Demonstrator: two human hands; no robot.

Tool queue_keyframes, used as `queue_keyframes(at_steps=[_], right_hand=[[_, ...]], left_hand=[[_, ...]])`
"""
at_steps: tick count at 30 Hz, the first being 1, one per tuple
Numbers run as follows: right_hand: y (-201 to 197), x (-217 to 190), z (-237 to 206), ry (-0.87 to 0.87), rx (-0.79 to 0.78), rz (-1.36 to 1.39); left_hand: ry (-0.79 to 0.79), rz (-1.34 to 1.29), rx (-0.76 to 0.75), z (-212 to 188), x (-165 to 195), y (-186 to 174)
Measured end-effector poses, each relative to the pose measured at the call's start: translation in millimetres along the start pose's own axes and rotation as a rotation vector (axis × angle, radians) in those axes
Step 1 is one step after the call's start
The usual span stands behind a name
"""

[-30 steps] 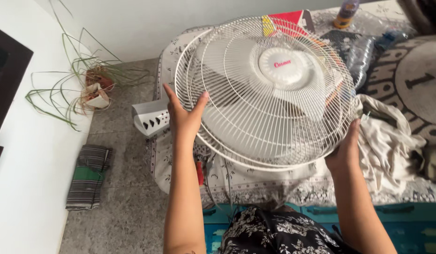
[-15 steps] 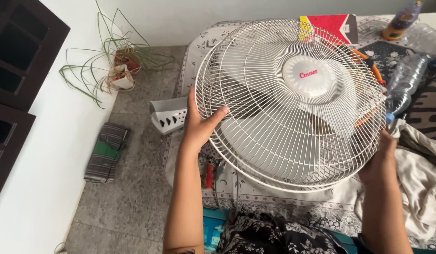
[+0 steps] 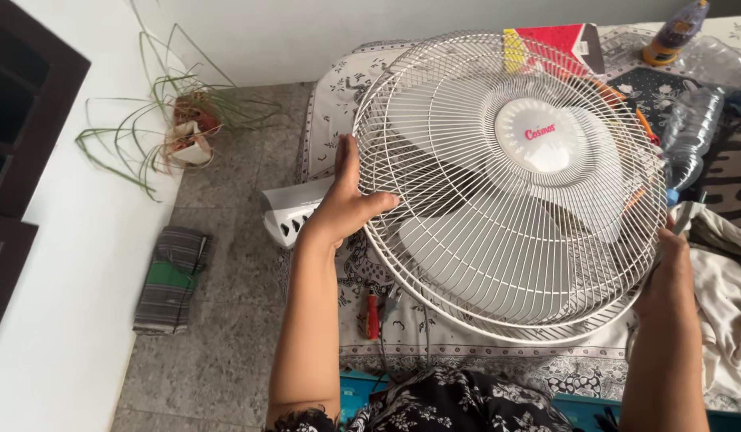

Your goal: The person services a table fan while seated on the floor. They detach the front grille ring from the fan guard, set the guard aside, and use a screwdriver to loosen the blade cap at the center of the fan blades, holding the blade assembly with the other hand.

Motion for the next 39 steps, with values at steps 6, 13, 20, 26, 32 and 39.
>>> queue_keyframes(at_steps=[6, 13, 20, 26, 32, 39], right_hand=[[-5.0, 0.5, 1.4, -0.058, 0.018, -0.062], [-6.3, -0.5, 4.8, -0.053, 0.053, -0.165], [-8.8, 4.1, 15.2, -0.126, -0.012, -0.105], [-15.6, 10.6, 16.1, -0.181, -0.015, 0.071], [-15.0, 4.8, 24.8, -0.18, 0.044, 0.028], [-10.0, -12.6, 34.0, -0.176, 0.058, -0.031]], left_hand=[[-0.015, 0.09, 0.146, 0.6, -1.0, -20.0], [-0.288, 0.2, 0.337, 49.7, -30.6, -60.8], [-0.106, -0.287, 0.145, 92.3, -46.4, -31.3], [-0.087, -0.331, 0.128, 86.1, -43.2, -25.2], [-0.194, -0.412, 0.184, 75.8, -38.6, -23.8], [-0.081, -0.604, 0.247, 60.3, -35.2, -21.2]])
Point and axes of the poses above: each hand's wrist, its own z-axis towards the middle knuckle, its own y-axis out of the palm, x = y × z, the point moved 8 cm from there along z, towards the middle knuckle, and after that the axes turned 8 degrees about y, right-handed, at the moved point
